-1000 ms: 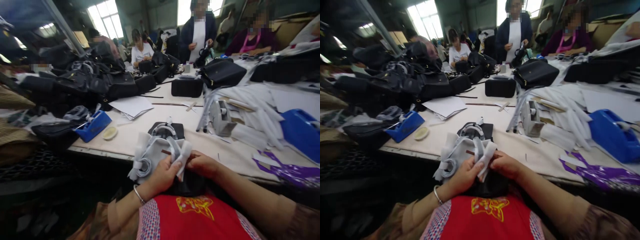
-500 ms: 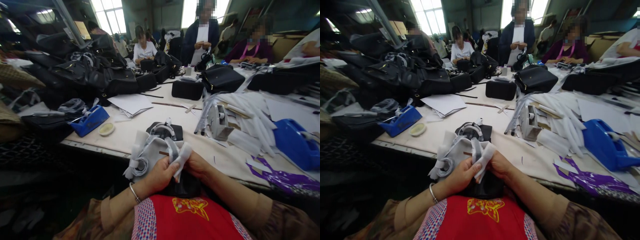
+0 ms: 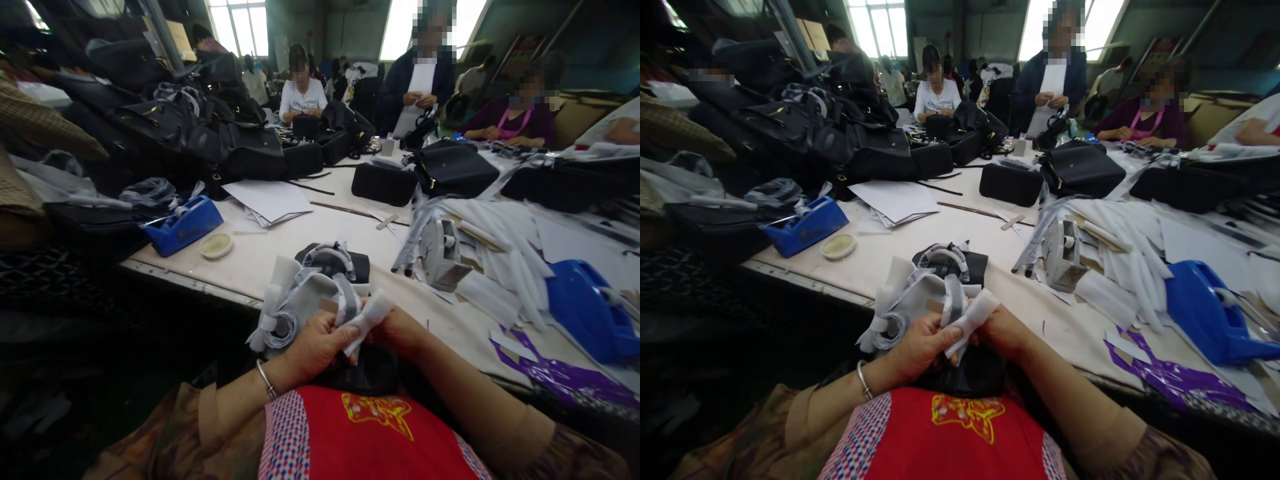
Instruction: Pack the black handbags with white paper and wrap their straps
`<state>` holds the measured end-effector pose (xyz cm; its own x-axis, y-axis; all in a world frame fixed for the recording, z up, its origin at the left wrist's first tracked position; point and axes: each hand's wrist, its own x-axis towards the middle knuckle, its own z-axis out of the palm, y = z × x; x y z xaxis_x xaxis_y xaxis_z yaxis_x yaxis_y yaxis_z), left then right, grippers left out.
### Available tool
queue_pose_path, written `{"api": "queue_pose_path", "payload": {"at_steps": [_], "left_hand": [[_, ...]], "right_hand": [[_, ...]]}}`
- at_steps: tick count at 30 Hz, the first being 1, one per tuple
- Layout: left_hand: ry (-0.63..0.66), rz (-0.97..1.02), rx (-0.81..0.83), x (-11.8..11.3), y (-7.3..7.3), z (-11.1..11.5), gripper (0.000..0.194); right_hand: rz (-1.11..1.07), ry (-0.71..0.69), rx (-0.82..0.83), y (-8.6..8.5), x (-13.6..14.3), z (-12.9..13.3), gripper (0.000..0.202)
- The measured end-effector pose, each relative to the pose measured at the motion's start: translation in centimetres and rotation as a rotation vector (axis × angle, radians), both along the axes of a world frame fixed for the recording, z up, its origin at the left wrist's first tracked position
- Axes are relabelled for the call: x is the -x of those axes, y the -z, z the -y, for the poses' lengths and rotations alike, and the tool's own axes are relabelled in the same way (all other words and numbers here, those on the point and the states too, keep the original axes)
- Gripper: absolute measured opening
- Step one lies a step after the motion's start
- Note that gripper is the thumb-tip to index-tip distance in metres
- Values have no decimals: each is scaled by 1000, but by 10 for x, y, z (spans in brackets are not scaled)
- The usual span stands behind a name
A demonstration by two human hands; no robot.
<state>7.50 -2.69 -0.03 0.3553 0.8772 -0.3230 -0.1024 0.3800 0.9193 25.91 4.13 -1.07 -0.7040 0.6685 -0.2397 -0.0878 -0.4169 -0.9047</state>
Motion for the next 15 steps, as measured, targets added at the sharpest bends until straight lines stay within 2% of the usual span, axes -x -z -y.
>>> {"api": "queue_pose_path", "payload": {"at_steps": [4, 5, 8, 10, 13, 15], "left_hand": [[-41, -33, 11, 0, 3, -1, 47], [-31, -40, 4, -1, 4, -2, 47], [-20, -100, -21, -3, 2, -3, 46], [-5, -176, -48, -3, -2, -3, 46], [43, -342, -143, -1, -9, -4, 47], [49, -468, -231, 1, -13, -5, 48]], "right_hand": [[38, -129, -248, -9, -21, 2, 46], [76, -101, -304, -10, -23, 5, 47], [316, 194, -508, -11, -22, 14, 41], [394, 330, -577, -10, -18, 19, 38], [358, 358, -610, -13, -13, 19, 30], [331, 339, -693, -20, -9, 15, 19]]}}
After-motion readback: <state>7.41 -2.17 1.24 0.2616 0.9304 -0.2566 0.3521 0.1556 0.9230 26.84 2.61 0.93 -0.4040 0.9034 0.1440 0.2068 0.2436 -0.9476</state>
